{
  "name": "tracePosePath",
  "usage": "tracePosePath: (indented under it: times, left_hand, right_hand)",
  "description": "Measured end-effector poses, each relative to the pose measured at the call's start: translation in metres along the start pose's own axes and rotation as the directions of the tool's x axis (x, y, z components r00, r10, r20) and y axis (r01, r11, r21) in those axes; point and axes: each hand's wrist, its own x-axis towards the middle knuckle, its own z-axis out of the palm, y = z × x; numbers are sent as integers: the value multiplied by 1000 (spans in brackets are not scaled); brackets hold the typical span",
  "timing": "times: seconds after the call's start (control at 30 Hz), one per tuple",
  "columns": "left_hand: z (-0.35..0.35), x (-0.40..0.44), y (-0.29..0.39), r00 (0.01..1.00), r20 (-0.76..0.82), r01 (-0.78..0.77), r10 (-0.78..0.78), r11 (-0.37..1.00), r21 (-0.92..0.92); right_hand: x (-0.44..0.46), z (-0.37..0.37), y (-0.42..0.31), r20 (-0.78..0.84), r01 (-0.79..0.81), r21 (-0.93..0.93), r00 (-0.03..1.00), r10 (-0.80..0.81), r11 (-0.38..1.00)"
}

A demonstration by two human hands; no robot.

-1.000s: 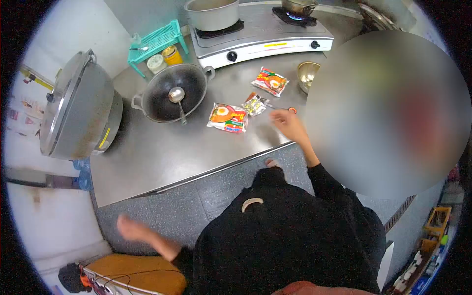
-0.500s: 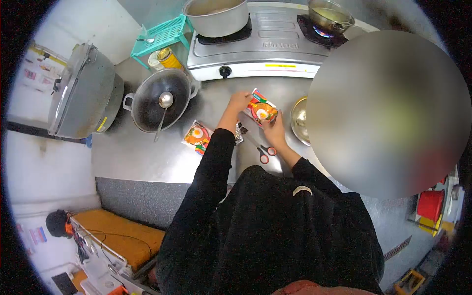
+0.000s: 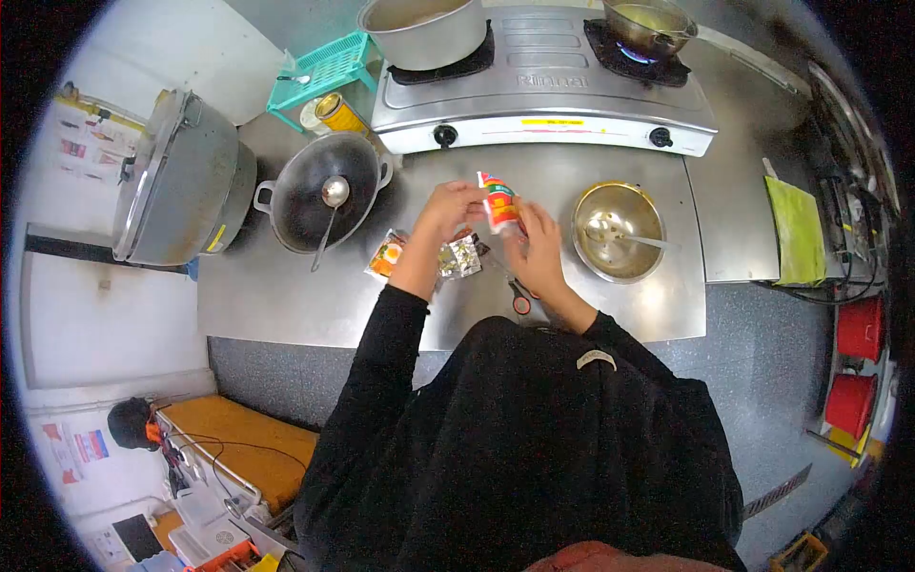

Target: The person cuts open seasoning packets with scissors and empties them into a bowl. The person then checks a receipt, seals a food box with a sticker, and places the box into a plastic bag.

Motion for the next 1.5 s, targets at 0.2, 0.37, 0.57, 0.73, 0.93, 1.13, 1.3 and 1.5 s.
tracePosePath:
  times: [0.2, 0.37, 0.57, 0.73, 0.93, 1.13, 1.3, 1.5]
  left_hand:
    - [36, -41, 6, 952, -208, -204, 225, 972, 115]
    - [37, -61, -10, 740, -49, -577, 671, 670, 466]
    - [43, -88, -11, 575, 38, -567, 818, 364, 739]
    - [35, -88, -4, 651, 119, -535, 749, 342, 773]
    - [35, -92, -6, 836, 114, -526, 536, 727, 442]
    - [28, -101, -26, 828, 78, -561, 556, 819, 122]
    - [32, -129, -30, 797, 167, -602, 581, 786, 142]
    - [30, -161, -34, 787, 246, -616, 566, 697, 366]
  right_hand:
    - [8, 0, -17, 8, -67, 30, 998, 66, 997]
    - [21, -27, -31, 21, -246, 207, 969, 247, 947]
    - [16, -35, -41, 173, -428, 344, 904, 391, 836]
    - [9, -36, -43, 88, -269, 317, 963, 254, 909]
    - [15, -54, -48, 158, -202, 332, 975, 157, 921]
    - [10, -67, -53, 335, -317, 499, 929, 158, 807]
    - [4, -83, -70, 356, -371, 402, 906, 231, 837]
    - [-13, -99, -75, 318, 100, 238, 932, -174, 966]
